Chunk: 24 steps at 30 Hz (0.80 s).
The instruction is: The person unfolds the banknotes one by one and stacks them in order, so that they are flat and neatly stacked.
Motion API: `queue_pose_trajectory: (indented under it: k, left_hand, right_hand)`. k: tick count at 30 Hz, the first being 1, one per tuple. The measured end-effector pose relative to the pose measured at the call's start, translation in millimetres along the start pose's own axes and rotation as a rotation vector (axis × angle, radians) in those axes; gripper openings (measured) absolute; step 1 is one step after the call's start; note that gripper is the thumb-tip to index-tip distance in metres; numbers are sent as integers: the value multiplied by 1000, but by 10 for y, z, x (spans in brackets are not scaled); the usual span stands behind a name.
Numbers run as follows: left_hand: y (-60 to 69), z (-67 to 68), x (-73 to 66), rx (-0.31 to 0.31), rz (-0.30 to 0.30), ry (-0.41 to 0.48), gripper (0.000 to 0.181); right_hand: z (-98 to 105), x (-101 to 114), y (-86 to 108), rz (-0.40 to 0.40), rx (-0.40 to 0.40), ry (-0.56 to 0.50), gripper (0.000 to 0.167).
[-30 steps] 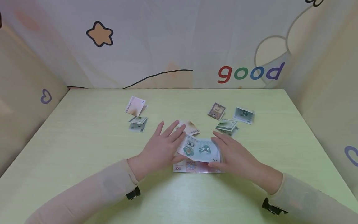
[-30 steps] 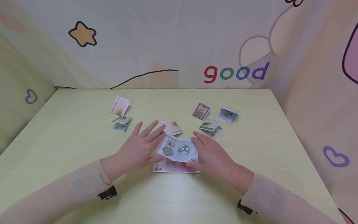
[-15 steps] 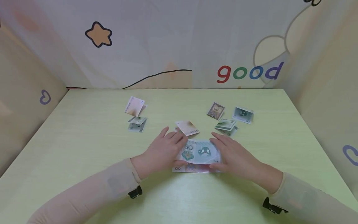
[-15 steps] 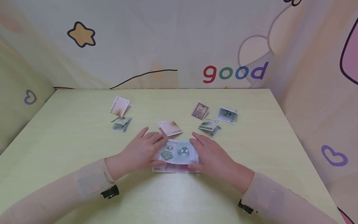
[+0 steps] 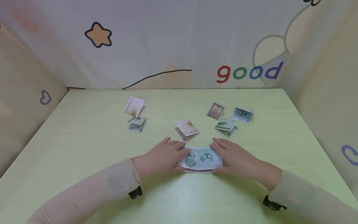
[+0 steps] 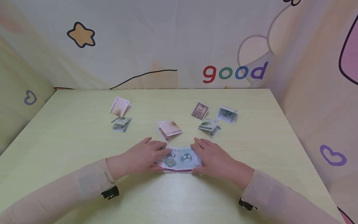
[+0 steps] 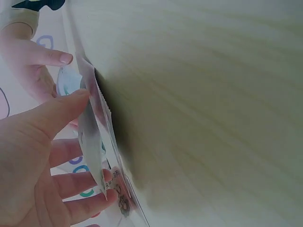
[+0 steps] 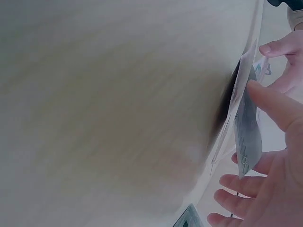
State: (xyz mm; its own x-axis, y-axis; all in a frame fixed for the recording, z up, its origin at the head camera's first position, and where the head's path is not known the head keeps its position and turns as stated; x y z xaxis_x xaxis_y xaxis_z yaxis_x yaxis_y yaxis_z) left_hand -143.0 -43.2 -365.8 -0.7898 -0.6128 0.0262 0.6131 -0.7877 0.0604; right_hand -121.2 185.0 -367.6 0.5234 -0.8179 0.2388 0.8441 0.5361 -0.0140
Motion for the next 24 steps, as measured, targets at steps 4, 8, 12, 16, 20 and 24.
queue_pose_trajectory:
  k: [4,8,12,16,20,24]
  left_hand:
    - [15,7,-10,-17,-23,1,62]
    - [30,3,-19,-13,-34,2,61]
    - [34,-12,-22,-5,-40,-4,62]
    - [36,-25,-23,0,-40,1,62]
    - [41,-33,-24,6,-37,9,61]
    - [42,-44,-23,9,-38,6,62]
  right_hand:
    - [-27,-18,-2,9,20,7,81]
    - [-44,-23,-3,13,33,7,81]
    - [-60,-17,-3,18,46,9,81]
    - [-70,-10,-5,15,57,12,82]
    - [-80,-10,-7,12,61,15,83]
    - [-80,-16,-4,19,59,13,83]
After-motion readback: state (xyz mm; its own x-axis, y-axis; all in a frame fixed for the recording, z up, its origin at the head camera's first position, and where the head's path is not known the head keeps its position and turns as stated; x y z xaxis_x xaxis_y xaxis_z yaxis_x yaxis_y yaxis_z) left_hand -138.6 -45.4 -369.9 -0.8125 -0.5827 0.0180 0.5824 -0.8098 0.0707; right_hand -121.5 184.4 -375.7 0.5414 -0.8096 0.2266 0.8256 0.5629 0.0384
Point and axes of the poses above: each hand's wrist, its own y-axis away from the middle knuckle, its own z-axis out of the back of the hand, x = y × z, the point moved 2 cm from there along -y, towards the middle knuckle, and after that the axes turned 10 degrees about -x, right-handed, at the moved point
